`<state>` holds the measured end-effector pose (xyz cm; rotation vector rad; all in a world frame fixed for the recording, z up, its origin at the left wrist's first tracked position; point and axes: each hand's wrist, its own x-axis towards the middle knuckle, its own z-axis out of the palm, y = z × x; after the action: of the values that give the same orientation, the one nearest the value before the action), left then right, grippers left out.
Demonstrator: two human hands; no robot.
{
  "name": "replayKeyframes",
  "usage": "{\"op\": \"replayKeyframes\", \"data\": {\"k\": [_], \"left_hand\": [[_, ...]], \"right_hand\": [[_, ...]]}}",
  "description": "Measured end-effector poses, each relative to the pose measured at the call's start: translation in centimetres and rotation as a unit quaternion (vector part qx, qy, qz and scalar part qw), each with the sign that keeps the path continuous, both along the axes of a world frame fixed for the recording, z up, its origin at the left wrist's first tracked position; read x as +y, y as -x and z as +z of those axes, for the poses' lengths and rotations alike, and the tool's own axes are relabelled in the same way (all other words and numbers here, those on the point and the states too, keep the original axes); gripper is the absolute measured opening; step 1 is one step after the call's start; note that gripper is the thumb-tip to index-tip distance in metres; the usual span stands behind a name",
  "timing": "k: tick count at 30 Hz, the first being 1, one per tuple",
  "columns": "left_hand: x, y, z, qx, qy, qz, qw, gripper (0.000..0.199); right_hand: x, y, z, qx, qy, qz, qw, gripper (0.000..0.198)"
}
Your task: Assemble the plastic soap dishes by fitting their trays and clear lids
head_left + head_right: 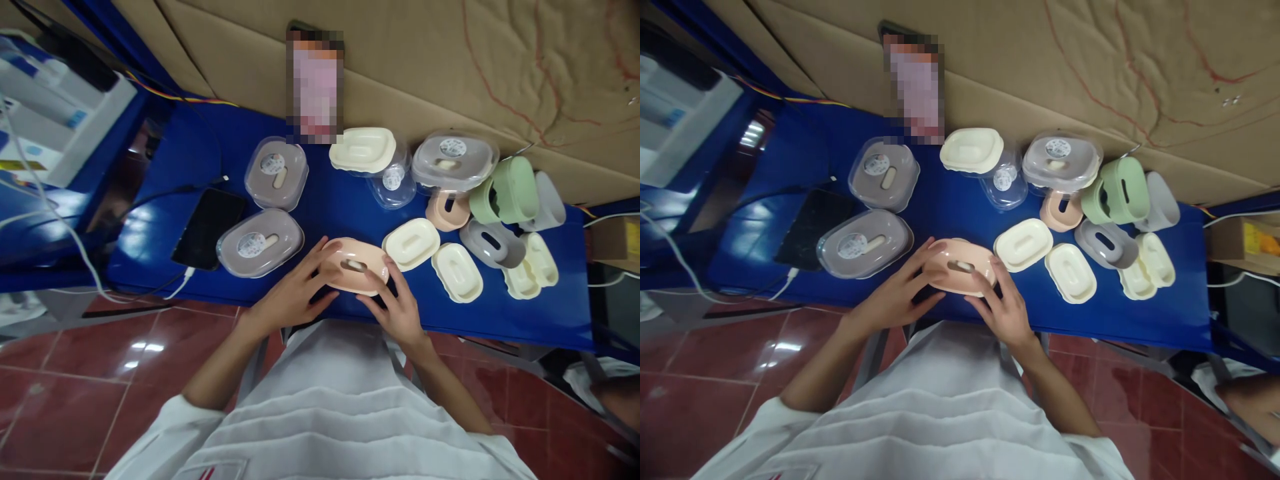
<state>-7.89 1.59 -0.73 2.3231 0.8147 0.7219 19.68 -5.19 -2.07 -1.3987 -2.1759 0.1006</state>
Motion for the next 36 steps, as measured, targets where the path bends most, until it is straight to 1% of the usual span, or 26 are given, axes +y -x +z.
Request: {"op": "replayKeyframes", "data": {"k": [4, 8, 11, 15, 20, 23, 27, 31, 34, 36], "left_hand": [[0.0, -0.4, 0.1, -0.024, -0.014, 0.0, 1.0, 0.033], [0.5, -0.6, 0.2, -0.019, -0.005, -0.039, 0.999, 0.03], [0.9, -0.7, 0.1, -0.009, -0.009, -0.053, 0.998, 0.029], [1.1, -0.8, -0.1, -0.002, -0.002, -0.052, 0.999, 0.034], [1.2, -0.8, 0.0, -0.014, 0.0, -0.043, 0.999, 0.033], [1.4, -0.8, 0.0, -0.003, -0.016, -0.038, 0.999, 0.032], [1.4, -0.8, -0.5, 0.021, -0.04, -0.019, 0.999, 0.028], [1.3, -1.0, -0.7, 0.008, -0.056, 0.005, 0.998, 0.025], [1.5, -1.2, -0.6, 0.017, -0.047, -0.002, 0.999, 0.032], [1.5, -1.2, -0.6, 0.029, -0.049, -0.01, 0.998, 0.032]], "right_hand": [[-0.5, -0.5, 0.1, 0.007, -0.025, -0.013, 1.0, 0.078], [-0.9, -0.5, 0.3, 0.006, -0.056, -0.048, 0.997, 0.061], [-1.1, -0.4, 0.4, -0.014, -0.042, -0.053, 0.998, 0.058], [-1.4, -0.5, 0.2, -0.032, -0.025, -0.048, 0.998, 0.052], [-1.5, -0.5, 0.0, -0.012, -0.018, -0.059, 0.998, 0.061], [-1.5, -0.3, 0.0, -0.038, -0.007, -0.07, 0.997, 0.065], [-1.5, -0.2, 0.0, -0.078, 0.006, -0.066, 0.995, 0.065], [-1.1, -0.5, 0.2, -0.049, 0.002, -0.045, 0.998, 0.062], [-0.6, -0.5, 0.3, -0.042, 0.019, -0.045, 0.998, 0.061], [-0.4, -0.3, 0.3, -0.047, 0.022, -0.044, 0.998, 0.06]]}}
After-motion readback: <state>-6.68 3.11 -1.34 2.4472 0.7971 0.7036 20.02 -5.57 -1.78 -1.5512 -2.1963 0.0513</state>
